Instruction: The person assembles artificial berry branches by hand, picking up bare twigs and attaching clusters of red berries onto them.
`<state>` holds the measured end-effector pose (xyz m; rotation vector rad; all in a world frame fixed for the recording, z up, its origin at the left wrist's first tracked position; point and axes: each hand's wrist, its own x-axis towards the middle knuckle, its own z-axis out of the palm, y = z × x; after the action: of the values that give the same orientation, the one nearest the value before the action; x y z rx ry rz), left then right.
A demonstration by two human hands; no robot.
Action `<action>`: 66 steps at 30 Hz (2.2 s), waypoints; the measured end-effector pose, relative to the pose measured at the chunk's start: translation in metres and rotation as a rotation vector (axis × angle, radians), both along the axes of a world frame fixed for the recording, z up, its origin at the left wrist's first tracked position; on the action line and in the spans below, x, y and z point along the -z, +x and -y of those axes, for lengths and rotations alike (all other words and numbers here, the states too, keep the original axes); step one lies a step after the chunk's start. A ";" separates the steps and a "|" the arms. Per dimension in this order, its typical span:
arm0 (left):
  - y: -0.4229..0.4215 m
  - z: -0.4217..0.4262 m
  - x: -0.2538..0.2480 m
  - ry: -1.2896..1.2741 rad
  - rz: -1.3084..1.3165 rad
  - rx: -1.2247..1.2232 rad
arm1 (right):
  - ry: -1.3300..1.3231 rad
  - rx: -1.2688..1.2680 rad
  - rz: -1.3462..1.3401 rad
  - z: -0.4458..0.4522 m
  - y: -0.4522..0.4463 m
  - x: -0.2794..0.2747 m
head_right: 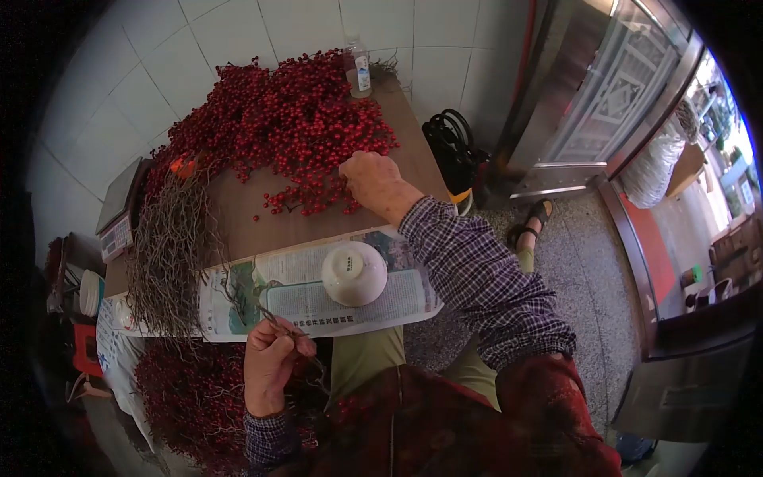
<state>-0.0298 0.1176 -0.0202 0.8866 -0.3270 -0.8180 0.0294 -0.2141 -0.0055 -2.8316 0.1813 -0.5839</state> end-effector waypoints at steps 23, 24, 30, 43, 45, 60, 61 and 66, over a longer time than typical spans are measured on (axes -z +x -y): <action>0.007 -0.013 0.004 0.092 0.030 -0.092 | 0.396 -0.091 0.135 0.010 -0.010 -0.017; 0.008 -0.012 0.004 0.092 0.024 -0.103 | 0.576 -0.100 0.198 0.016 -0.007 -0.017; 0.008 -0.010 0.004 0.074 0.011 -0.122 | 0.419 -0.138 0.229 0.028 -0.001 -0.006; 0.010 -0.004 0.007 0.084 -0.003 -0.188 | 1.000 -0.168 0.312 0.023 -0.034 -0.013; 0.009 -0.001 0.010 0.075 0.005 -0.174 | 1.150 -0.186 0.322 0.021 -0.041 -0.009; -0.004 0.025 -0.001 0.073 0.052 -0.123 | 1.037 -0.005 0.230 0.027 -0.104 0.040; -0.007 0.027 -0.002 0.068 0.081 -0.126 | 0.888 0.042 0.154 0.027 -0.115 0.046; -0.011 0.030 -0.002 0.138 0.084 -0.123 | 0.687 0.143 0.247 0.011 -0.154 0.062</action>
<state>-0.0407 0.0873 -0.0178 1.0615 -0.2891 -0.6967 -0.1241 -0.2255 -0.0678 -2.0790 0.4439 -0.7256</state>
